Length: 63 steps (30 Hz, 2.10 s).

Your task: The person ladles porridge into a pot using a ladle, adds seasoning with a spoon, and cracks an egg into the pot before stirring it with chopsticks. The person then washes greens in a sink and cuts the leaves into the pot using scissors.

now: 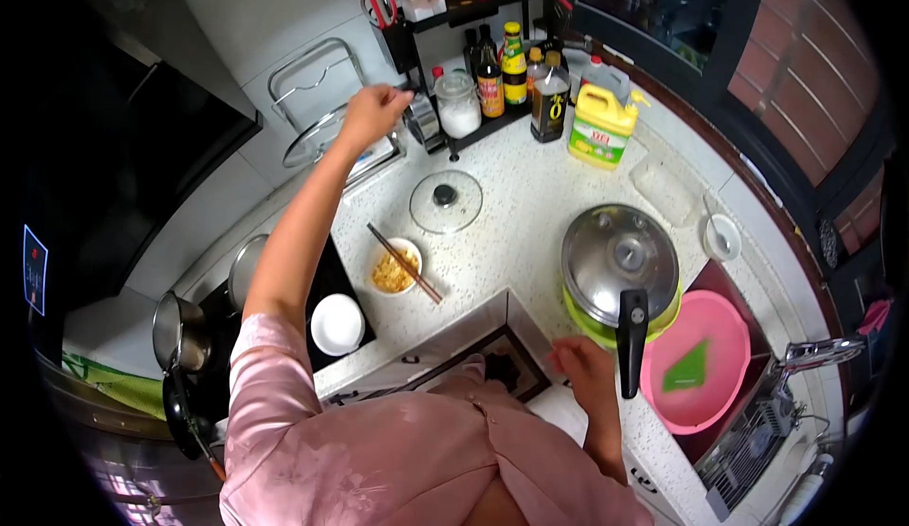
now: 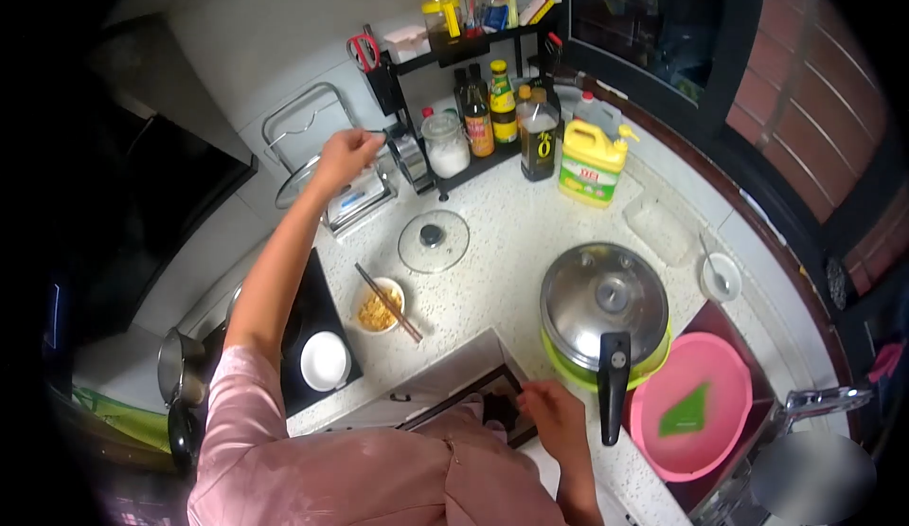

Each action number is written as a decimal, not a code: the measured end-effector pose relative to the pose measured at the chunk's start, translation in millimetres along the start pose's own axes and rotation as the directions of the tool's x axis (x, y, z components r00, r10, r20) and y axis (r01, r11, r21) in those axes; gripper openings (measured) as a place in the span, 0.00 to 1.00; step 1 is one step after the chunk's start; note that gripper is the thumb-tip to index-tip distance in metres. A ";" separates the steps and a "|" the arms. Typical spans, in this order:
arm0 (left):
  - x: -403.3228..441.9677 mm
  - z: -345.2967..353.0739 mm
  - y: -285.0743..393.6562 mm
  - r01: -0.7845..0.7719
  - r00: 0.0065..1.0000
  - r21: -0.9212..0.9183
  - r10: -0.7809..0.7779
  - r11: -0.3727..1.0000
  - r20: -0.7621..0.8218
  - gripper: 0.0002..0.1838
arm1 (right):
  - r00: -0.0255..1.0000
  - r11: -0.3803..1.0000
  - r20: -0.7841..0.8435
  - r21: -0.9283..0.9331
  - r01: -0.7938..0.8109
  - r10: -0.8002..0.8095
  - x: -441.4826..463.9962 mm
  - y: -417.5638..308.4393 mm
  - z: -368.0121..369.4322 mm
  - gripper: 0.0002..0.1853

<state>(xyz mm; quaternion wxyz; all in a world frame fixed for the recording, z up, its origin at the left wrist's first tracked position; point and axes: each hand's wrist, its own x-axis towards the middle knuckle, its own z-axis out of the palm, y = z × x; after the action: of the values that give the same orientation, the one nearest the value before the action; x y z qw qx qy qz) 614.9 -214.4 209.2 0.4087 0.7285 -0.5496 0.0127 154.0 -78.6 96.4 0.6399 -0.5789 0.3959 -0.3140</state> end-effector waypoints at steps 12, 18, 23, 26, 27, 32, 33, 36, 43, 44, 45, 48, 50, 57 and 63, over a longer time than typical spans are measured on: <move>226.5 66.2 9.5 0.366 0.925 -0.797 -0.282 0.481 0.254 0.24 | 0.973 0.994 -0.215 0.059 0.093 -0.079 62.9 -49.3 3.0 0.07; 262.7 92.6 -1.8 0.439 0.850 -0.845 -0.446 0.304 0.281 0.21 | 0.971 0.997 -0.226 -0.018 0.071 -0.073 82.4 -61.6 -5.0 0.08; 273.1 93.0 -6.7 0.349 0.724 -0.909 -0.681 0.230 0.106 0.13 | 0.962 0.995 -0.258 0.002 0.096 -0.092 75.4 -55.0 -21.4 0.08; 243.4 82.3 13.5 0.268 0.774 -0.927 -0.631 0.262 0.046 0.10 | 0.967 0.995 -0.241 0.032 0.091 -0.081 67.5 -54.9 -31.8 0.07; 233.3 77.4 16.6 0.255 0.838 -0.921 -0.542 0.296 0.058 0.07 | 0.968 0.996 -0.242 0.042 0.077 -0.064 62.4 -56.3 -37.1 0.07; 143.7 42.3 55.0 0.315 0.896 -0.896 -0.409 0.314 0.172 0.07 | 0.992 0.995 -0.097 -0.058 0.078 -0.083 52.2 -61.9 -76.1 0.06; 122.4 41.4 56.2 0.307 0.909 -0.908 -0.372 0.286 0.190 0.07 | 0.993 0.995 -0.069 -0.048 0.092 -0.095 54.4 -66.3 -78.6 0.06; 32.2 39.3 74.2 0.299 0.929 -0.928 -0.291 0.221 0.230 0.07 | 0.990 0.985 0.079 -0.113 0.129 -0.120 65.5 -85.2 -77.6 0.05; -174.7 19.7 101.9 0.417 0.814 -0.905 -0.409 -0.082 0.412 0.19 | 0.769 0.859 0.605 -0.267 0.438 -0.204 119.0 -115.3 -24.3 0.07; -196.5 14.9 98.8 0.423 0.798 -0.900 -0.429 -0.102 0.423 0.18 | 0.784 0.907 0.601 -0.231 0.353 -0.152 123.8 -116.2 -8.1 0.07; -216.9 8.1 91.9 0.417 0.817 -0.905 -0.402 -0.083 0.413 0.17 | 0.797 0.944 0.597 -0.198 0.264 -0.097 128.7 -117.5 9.4 0.08; -285.2 -30.4 81.5 0.370 0.864 -0.929 -0.367 -0.002 0.345 0.15 | 0.784 0.931 0.619 -0.256 0.261 -0.049 148.9 -112.7 81.2 0.11; -312.2 -48.9 78.3 0.350 0.855 -0.937 -0.411 0.009 0.316 0.11 | 0.753 0.946 0.658 -0.246 0.210 0.004 147.0 -111.2 117.0 0.12; -419.5 -132.2 9.6 0.234 0.836 -0.943 -0.544 0.236 0.071 0.13 | 0.581 0.950 0.814 -0.171 0.263 -0.014 96.3 -98.6 259.0 0.10; -450.0 -191.0 -7.2 0.280 0.781 -0.895 -0.625 0.348 0.001 0.11 | 0.344 0.727 0.874 0.015 0.687 -0.343 58.7 -80.7 333.4 0.04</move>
<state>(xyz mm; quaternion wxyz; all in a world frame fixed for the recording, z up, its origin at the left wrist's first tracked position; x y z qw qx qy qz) 525.0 258.1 121.6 0.7885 0.5345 -0.1711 -0.2515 477.5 24.3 173.2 0.4929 -0.8551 -0.1160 -0.1113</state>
